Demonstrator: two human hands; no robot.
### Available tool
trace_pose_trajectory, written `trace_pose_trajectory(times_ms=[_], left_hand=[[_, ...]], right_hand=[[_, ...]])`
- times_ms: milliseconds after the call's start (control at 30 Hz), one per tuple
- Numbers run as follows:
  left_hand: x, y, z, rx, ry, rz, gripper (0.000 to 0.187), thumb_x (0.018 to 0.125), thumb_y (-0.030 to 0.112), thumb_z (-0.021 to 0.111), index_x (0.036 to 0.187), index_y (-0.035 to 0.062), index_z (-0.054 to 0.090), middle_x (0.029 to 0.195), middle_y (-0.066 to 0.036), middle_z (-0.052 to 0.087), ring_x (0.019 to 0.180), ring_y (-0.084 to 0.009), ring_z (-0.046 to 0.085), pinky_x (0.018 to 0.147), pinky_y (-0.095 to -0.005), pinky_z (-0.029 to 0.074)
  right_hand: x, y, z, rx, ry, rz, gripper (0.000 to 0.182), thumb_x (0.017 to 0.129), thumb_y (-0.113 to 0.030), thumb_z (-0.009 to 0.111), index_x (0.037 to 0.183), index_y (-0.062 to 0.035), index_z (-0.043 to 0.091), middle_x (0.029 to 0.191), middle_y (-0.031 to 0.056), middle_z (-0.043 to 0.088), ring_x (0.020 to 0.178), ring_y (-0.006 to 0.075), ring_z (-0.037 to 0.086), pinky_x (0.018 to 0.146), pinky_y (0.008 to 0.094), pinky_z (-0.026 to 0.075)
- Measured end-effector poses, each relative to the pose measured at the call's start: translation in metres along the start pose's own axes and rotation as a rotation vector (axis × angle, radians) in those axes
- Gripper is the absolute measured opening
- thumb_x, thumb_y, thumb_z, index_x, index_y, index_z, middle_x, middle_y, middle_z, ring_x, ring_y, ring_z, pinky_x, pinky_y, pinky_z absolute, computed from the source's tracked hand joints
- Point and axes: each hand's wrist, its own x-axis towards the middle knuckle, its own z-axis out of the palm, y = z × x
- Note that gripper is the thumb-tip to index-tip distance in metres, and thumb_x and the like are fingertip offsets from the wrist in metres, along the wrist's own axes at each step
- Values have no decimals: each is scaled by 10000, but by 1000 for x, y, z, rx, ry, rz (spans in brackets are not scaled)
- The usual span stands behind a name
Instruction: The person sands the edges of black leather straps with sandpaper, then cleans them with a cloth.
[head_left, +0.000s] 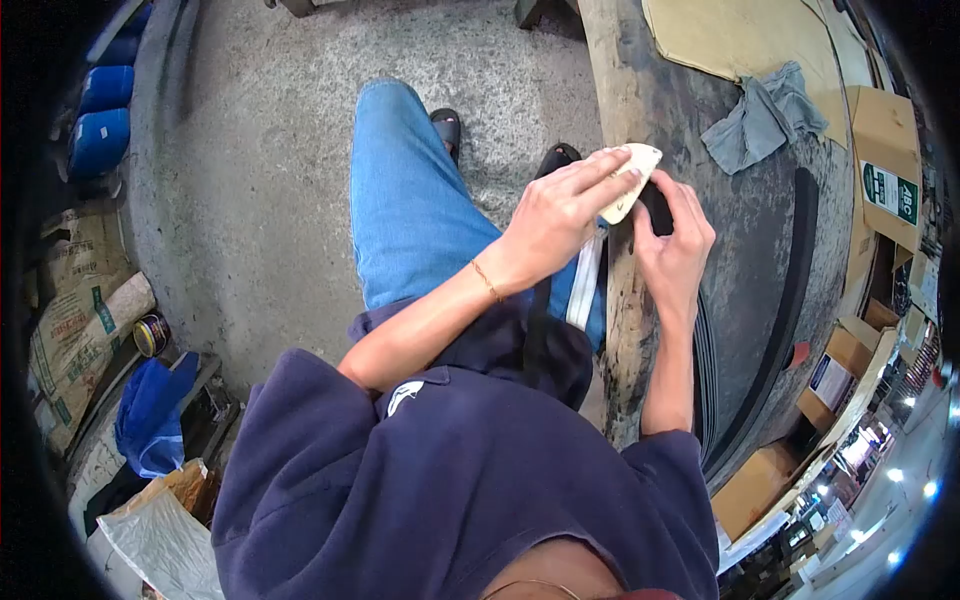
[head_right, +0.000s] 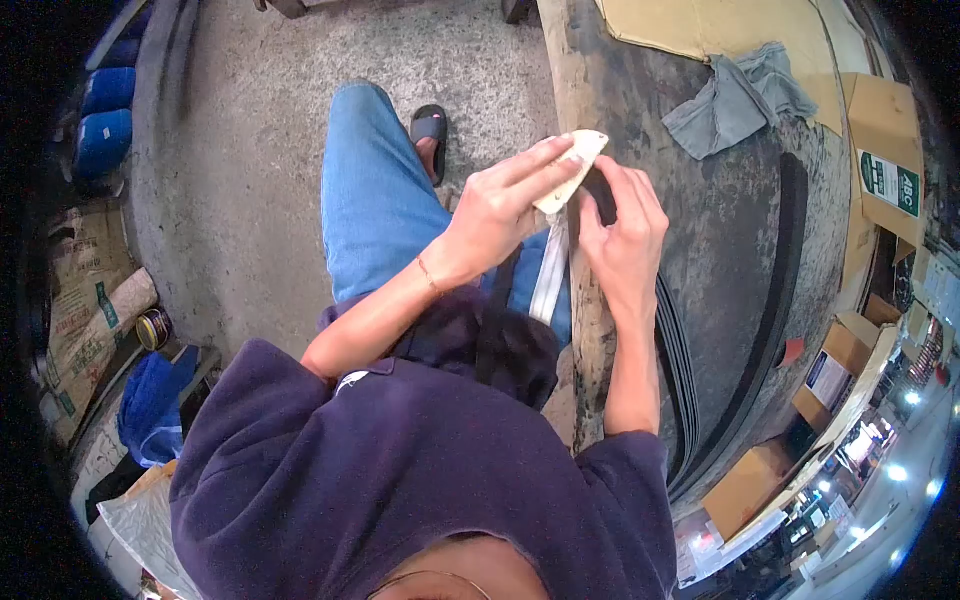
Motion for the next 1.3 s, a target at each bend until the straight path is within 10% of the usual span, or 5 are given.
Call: trace_pose_trajectory(times_ms=[167, 300, 600, 833, 1300], left_hand=[[5, 11, -1, 56, 107, 133, 501, 767, -89, 628, 1266, -44, 611, 1285, -238, 652, 1205, -387, 644, 1001, -448, 553], [-8, -22, -4, 36, -143, -360, 462, 806, -131, 584, 1255, -44, 648, 1285, -254, 657, 1120, -372, 694, 971, -416, 568], [0, -1, 12, 89, 60, 182, 519, 767, -75, 697, 1280, -23, 638, 1334, -219, 633, 1266, -383, 617, 1012, -447, 544], [-3, -16, -3, 56, -314, -386, 548, 764, 21, 771, 1275, -37, 580, 1172, -257, 680, 1025, -454, 674, 840, -510, 569], [-5, 2, 6, 102, -19, 109, 579, 777, -98, 612, 1352, -43, 574, 1408, -250, 574, 1314, -414, 562, 1090, -457, 483]], right_hand=[[-5, 1, 2, 23, 22, -18, 370, 759, 58, 732, 1122, 42, 664, 994, 200, 697, 937, 372, 686, 842, 421, 548], [-10, -5, 5, 111, 47, 196, 365, 831, 14, 776, 1158, 27, 614, 1044, 179, 760, 976, 275, 756, 880, 344, 574], [-7, -11, 4, 75, 32, 290, 418, 817, 25, 775, 1166, 20, 545, 1063, 194, 761, 996, 242, 750, 894, 330, 565], [-13, -6, 2, 145, 65, 254, 510, 844, -58, 803, 1227, -12, 469, 1074, 168, 764, 989, 293, 744, 908, 378, 557], [-11, -7, 4, 140, 31, 278, 486, 843, -33, 775, 1228, -12, 481, 1087, 204, 751, 1055, 338, 730, 907, 391, 554]])
